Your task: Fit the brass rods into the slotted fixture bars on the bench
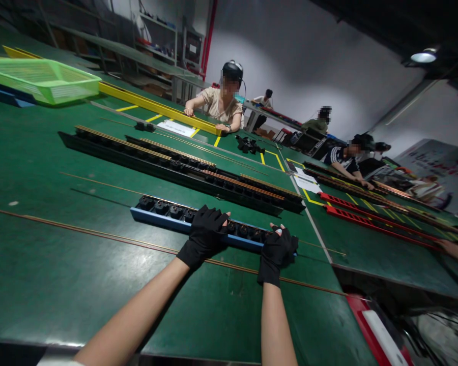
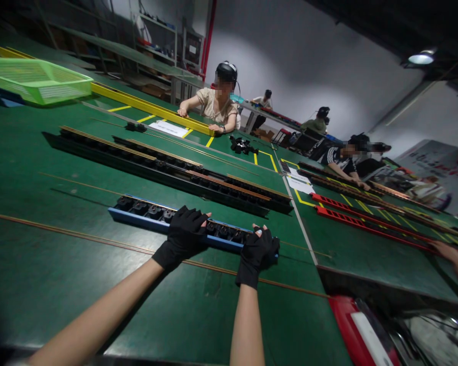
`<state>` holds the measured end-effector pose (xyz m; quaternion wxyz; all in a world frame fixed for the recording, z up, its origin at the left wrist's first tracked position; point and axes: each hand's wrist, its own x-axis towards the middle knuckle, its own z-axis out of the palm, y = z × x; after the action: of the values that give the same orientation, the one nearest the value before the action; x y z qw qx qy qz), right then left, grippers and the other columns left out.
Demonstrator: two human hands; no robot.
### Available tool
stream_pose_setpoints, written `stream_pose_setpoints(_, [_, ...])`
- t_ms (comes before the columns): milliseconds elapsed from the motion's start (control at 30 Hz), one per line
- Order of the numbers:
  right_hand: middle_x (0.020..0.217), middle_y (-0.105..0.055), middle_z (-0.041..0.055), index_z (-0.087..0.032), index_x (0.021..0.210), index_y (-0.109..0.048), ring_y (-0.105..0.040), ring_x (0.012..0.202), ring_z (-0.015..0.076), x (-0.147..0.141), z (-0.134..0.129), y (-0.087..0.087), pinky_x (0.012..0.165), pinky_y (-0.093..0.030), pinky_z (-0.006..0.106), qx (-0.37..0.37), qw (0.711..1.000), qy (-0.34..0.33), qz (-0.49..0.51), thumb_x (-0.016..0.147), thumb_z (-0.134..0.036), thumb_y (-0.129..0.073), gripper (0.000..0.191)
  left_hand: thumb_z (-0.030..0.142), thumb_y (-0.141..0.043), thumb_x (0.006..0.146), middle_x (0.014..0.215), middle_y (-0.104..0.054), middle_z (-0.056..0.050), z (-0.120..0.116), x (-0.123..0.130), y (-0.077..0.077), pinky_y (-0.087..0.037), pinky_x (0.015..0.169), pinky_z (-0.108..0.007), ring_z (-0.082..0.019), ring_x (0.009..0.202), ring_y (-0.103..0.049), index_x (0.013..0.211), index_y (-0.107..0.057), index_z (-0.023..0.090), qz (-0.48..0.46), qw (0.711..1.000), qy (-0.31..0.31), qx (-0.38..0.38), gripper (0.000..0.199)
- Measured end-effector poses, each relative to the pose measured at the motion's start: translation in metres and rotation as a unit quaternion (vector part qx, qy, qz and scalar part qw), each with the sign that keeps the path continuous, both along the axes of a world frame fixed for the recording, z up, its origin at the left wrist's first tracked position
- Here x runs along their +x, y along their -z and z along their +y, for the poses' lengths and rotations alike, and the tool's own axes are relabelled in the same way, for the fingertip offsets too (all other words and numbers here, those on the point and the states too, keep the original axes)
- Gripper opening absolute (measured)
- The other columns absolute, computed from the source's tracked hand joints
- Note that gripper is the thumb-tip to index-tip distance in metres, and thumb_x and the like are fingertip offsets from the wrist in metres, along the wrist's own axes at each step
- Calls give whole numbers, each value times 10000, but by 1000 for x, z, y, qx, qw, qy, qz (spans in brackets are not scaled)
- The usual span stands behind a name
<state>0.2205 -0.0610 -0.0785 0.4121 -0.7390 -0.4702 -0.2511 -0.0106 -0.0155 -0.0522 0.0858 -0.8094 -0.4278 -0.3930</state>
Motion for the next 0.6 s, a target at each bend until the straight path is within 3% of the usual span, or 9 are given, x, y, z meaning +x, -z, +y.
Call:
stream_pose_setpoints(200, [1155,-714,135,-162,1045,-731,-589,1211,253,10,-4,-3,1114,-284,537,28,998,47,12,988,-296,-230,522,225,-469,938,804,-680,-41,2,0,5,-385,865,-427,-217,805,-597,1064,-714,220,0,1000,2,5,275])
stream_pose_setpoints(367, [1076,-731,153,-161,894,-758,-607,1172,272,25,-5,0,1053,-354,527,16,998,52,21,989,-335,-231,563,222,-469,934,766,-670,-41,1,-1,1,-388,827,-415,-214,774,-588,1022,-720,201,6,1000,1,10,267])
stream_pose_setpoints(467, [1128,-718,155,-157,957,-752,-593,1198,267,27,-6,0,1054,-368,508,23,998,47,18,996,-320,-221,557,220,-461,936,781,-678,-47,0,-1,-1,-388,819,-413,-216,775,-588,1007,-723,201,5,1000,-1,2,271])
stream_pose_setpoints(600, [1186,-692,179,-140,1060,-730,-573,1225,288,31,-10,-5,1050,-371,511,60,993,92,36,1002,-311,-197,563,226,-468,933,793,-681,-53,0,-1,0,-385,844,-420,-216,789,-594,1036,-720,209,5,1000,-2,-4,273])
